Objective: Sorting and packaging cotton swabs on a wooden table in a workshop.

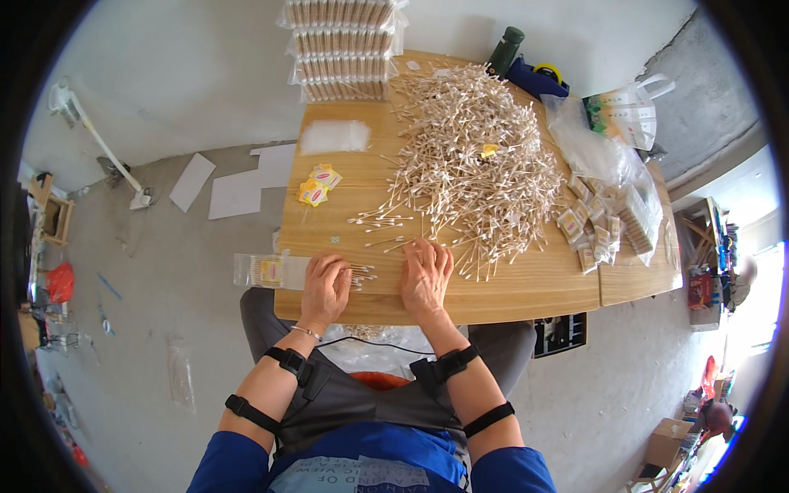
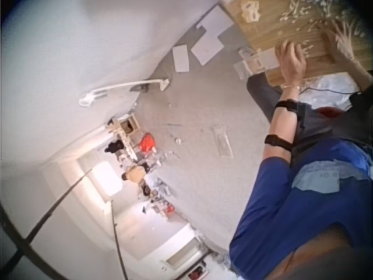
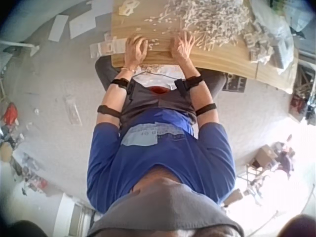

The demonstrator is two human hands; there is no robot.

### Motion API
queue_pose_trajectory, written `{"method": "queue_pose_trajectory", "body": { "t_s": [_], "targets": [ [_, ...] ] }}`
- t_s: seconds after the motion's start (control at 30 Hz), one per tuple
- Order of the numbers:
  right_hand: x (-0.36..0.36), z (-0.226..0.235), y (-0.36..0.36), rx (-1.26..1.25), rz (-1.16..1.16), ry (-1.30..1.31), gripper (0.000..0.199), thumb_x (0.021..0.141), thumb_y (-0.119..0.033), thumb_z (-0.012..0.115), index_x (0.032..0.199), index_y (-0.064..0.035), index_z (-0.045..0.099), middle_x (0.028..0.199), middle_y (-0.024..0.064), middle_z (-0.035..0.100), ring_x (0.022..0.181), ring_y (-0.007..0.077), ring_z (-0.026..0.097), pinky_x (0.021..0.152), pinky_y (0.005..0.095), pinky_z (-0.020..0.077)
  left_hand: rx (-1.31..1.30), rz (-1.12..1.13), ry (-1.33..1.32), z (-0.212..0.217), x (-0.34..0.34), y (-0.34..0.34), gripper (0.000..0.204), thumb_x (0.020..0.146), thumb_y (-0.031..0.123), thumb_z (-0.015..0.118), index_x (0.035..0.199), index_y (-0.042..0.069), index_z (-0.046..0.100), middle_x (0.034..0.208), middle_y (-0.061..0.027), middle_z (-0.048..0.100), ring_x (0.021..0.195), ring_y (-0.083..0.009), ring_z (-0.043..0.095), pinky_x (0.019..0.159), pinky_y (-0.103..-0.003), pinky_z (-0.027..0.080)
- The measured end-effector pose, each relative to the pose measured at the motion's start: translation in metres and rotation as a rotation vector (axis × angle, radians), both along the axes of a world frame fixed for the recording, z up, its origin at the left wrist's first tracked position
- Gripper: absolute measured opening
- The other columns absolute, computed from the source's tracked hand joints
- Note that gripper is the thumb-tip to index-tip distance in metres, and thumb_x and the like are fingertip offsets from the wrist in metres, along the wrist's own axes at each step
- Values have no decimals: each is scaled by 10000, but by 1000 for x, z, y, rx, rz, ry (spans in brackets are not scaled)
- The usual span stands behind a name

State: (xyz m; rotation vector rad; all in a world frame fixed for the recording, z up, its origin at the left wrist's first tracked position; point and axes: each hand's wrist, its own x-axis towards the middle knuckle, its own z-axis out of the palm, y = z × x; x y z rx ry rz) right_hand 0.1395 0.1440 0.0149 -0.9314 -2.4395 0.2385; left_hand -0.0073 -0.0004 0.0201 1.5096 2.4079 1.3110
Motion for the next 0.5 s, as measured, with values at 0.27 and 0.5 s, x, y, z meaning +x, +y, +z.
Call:
{"method": "queue_pose_trajectory", "body": {
  "t_s": [0.27,0.5],
  "targets": [
    [7,-2,22,-3,-44,21,382,777,-144,655,1149,-75,603,1301,107,506,1241,347,400,1082,529,248,-25,17,60,3,1,0,183,831,155,661,957,27,630,1023,-109,583,1061,-324,521,945,-428,413],
    [-24,-1,12,12,73,-96,428,813,-148,631,1231,-82,563,1279,113,517,1247,340,395,1097,540,225,-21,9,52,1,1,2,183,814,151,669,937,24,624,1016,-114,581,1059,-329,517,942,-429,412]
  ]
}}
